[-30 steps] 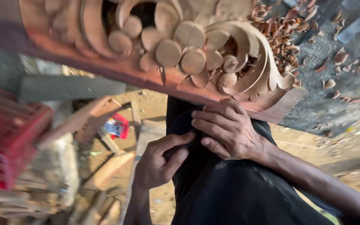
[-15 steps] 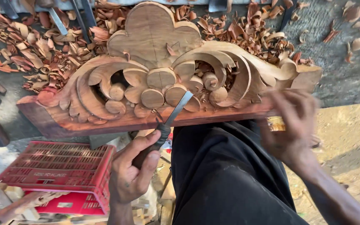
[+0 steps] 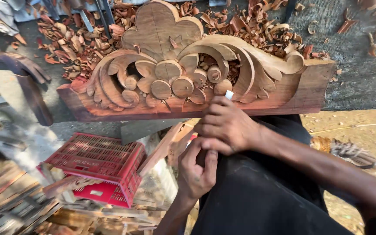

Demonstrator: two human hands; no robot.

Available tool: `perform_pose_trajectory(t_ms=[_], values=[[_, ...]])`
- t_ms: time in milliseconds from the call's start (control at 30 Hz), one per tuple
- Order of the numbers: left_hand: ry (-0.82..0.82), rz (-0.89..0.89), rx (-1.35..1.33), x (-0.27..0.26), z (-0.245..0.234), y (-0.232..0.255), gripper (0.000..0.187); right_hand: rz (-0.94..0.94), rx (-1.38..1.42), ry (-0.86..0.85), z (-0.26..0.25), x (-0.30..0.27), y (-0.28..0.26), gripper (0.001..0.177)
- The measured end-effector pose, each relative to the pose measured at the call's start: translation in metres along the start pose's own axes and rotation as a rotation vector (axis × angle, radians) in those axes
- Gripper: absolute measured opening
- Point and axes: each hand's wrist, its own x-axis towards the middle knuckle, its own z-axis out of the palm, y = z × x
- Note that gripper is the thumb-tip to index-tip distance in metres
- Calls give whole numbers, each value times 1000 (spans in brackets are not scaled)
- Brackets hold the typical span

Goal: Wood carving floral patterns on a piece of wood using a chisel and mallet.

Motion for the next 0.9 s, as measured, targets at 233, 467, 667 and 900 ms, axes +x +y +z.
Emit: perform_pose_trajectory(t_ms=[233,467,667,900], values=[[179,58,160,-5,43,22,9,-57,212,-5,-4,-3,11,36],[243,2,248,-12,61,9,12,-40,275,58,-2,-12,17,29],[271,-48,265,-13,72,30,14,-72,298,79,-2,-17,19,28],[343,-27,305,-6,83,28,14,-77,315,95,-7,-14,28,27]])
